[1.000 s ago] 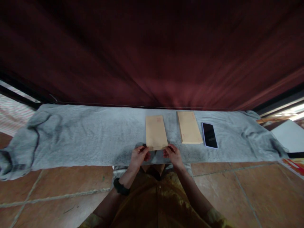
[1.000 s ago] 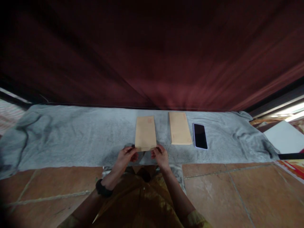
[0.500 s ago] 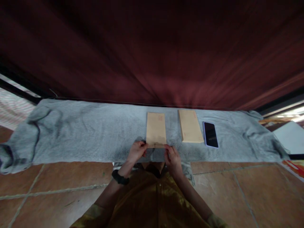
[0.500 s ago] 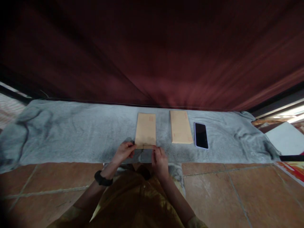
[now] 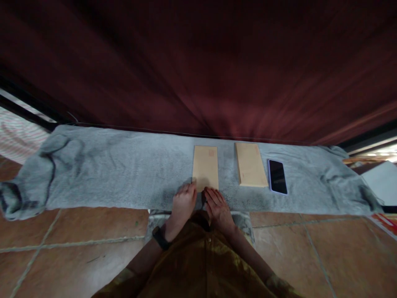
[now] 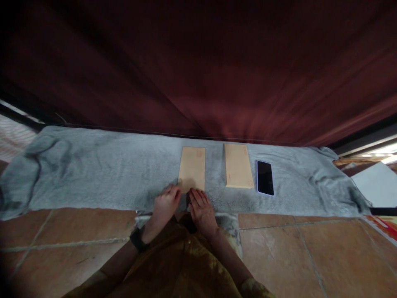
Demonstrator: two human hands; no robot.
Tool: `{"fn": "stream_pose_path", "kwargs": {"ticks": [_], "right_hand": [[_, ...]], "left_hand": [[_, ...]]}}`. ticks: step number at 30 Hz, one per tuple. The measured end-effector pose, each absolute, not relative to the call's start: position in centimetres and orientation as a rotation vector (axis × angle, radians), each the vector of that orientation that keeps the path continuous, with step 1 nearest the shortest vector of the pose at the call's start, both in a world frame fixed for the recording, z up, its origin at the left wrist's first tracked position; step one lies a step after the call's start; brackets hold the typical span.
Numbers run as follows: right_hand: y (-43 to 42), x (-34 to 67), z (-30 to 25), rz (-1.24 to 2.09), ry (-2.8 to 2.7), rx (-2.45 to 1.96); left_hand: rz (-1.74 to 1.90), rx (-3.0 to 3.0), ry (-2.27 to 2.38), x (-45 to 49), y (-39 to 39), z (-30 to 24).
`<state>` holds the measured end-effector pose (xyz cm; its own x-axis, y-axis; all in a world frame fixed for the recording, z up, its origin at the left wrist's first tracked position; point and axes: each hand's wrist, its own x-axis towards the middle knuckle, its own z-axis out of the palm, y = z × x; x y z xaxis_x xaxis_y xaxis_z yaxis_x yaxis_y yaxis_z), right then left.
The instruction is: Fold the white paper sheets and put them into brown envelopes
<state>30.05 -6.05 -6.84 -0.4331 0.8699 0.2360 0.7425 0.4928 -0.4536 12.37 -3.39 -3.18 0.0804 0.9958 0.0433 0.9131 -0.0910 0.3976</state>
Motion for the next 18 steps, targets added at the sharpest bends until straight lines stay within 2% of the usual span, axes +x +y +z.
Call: {"fn": "stream_pose_path", "kwargs": {"ticks": [5,18], "right_hand": [[-6.2,30.3,-7.4,0.362,-2.320,-1.332],[-6.3,30.4,-6.6,0.381,-2.355,-1.337]], "left_hand": [[0.376,2.659,1.408,13.2,-6.1,-4.7],[0.268,2.694,1.401,12.0,-6.1,-6.5]]}}
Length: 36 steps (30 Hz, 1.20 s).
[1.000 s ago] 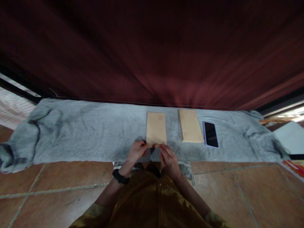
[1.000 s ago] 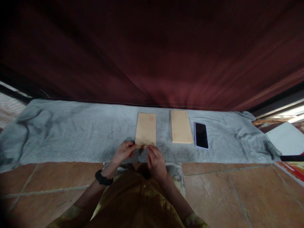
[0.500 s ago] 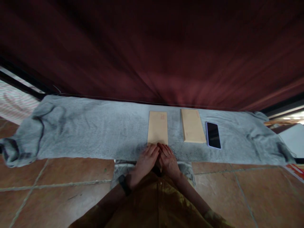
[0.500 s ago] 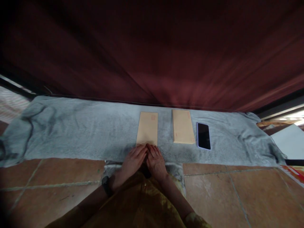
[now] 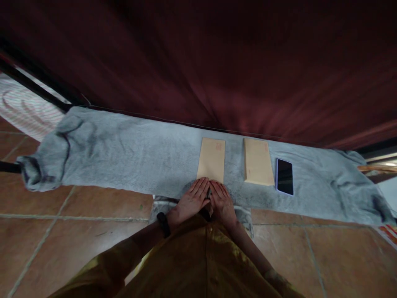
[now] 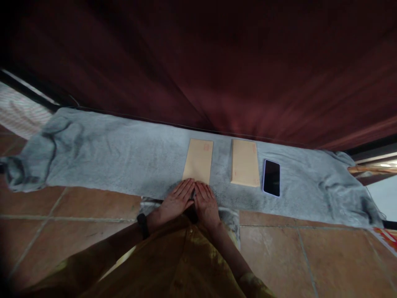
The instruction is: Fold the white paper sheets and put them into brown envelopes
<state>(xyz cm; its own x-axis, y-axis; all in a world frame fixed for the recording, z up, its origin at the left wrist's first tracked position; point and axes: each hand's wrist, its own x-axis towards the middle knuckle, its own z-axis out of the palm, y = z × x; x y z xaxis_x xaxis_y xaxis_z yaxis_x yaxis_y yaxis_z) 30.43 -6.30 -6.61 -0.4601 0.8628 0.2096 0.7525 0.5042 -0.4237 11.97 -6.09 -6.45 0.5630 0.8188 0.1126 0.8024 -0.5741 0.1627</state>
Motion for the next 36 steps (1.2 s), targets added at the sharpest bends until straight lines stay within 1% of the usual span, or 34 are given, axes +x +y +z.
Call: {"fn": "stream_pose_path", "kwargs": {"ticks": [18,22,26,30,36], "right_hand": [[-7.2,32.3,-7.1,0.372,-2.308,-1.450],[-7.2,32.9,-7.1,0.326,-2.321,-1.466],[-7.1,32.2,-6.9,0.263,-2.348,-1.449],[-6.8,30.6,-6.7,0.268,-2.395,-1.380],[-6.6,30.2,-6.7,0.263,-2.387,-1.428]], "left_hand": [[0.152,2.782,1.435,12.3,-6.6,-6.7],[0.121,2.862,1.431,12.2,-6.4,-6.8],[0.086,2.895,1.427,12.0,-6.3,-6.9],[0.083,2.898,1.462,12.1,-6.3,-7.3],[0.133,2.835,1.505,11.4,-6.4,-7.6]]}}
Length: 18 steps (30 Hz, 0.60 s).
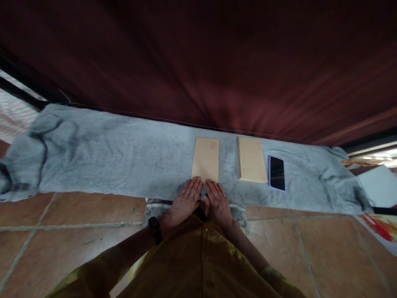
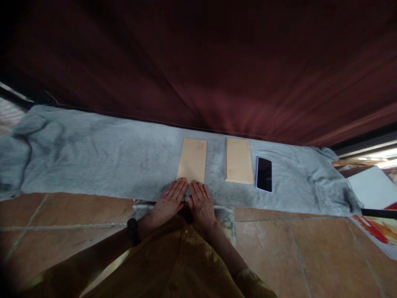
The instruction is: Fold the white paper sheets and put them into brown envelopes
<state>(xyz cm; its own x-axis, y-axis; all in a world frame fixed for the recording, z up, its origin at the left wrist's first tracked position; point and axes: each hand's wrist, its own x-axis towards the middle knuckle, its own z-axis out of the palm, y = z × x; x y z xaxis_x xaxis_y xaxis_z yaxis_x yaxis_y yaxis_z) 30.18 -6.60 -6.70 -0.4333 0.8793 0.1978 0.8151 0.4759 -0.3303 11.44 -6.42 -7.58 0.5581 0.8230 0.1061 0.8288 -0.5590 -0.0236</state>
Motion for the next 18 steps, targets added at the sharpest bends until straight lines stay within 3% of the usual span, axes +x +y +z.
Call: {"fn": "stream_pose_path", "kwargs": {"ticks": [18], "right_hand": [[-6.9,32.1,-6.5,0.249,-2.341,-1.551]], "left_hand": [[-0.280,-2.678,-1.619,10.9,-6.8,-6.5]]}}
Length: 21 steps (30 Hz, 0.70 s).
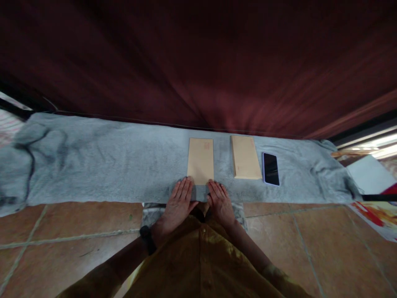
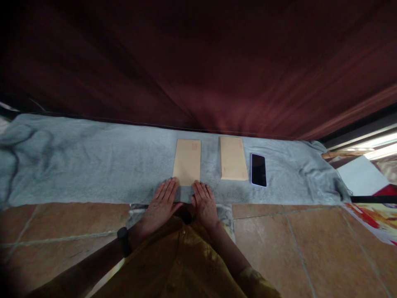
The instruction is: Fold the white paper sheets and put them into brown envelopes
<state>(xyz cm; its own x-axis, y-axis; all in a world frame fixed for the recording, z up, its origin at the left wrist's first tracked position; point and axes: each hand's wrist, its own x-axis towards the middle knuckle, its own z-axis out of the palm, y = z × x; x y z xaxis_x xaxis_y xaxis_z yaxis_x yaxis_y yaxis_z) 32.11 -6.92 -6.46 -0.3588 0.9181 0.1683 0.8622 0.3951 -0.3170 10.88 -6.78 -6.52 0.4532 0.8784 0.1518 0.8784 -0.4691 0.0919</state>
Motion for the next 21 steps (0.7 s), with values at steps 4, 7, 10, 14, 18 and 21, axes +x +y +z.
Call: {"fn": "stream_pose_path", "kwargs": {"ticks": [4,7,10,14,18,21], "right_hand": [[-6.9,32.1,-6.6,0.243,-2.333,-1.544],[-6.9,32.2,-6.6,0.240,-2.341,-1.540],[-6.9,31.8,-6.5,0.232,-2.339,-1.517],[-6.6,30.4,-6.5,0.257,-2.346,-1.442],[-6.2,29.6,-6.5,0.272,-2.354,-1.429],[-6.2,29.7,-6.5,0.268,-2.359,-1.435]], "left_hand": [[0.315,2.670,1.556,12.6,-6.6,-6.6],[0.316,2.642,1.558,13.6,-6.4,-6.9],[0.298,2.636,1.545,13.9,-6.3,-7.0],[0.293,2.638,1.570,13.6,-6.2,-6.7],[0.284,2.650,1.594,13.0,-6.2,-6.5],[0.289,2.666,1.596,12.5,-6.3,-6.5]]}}
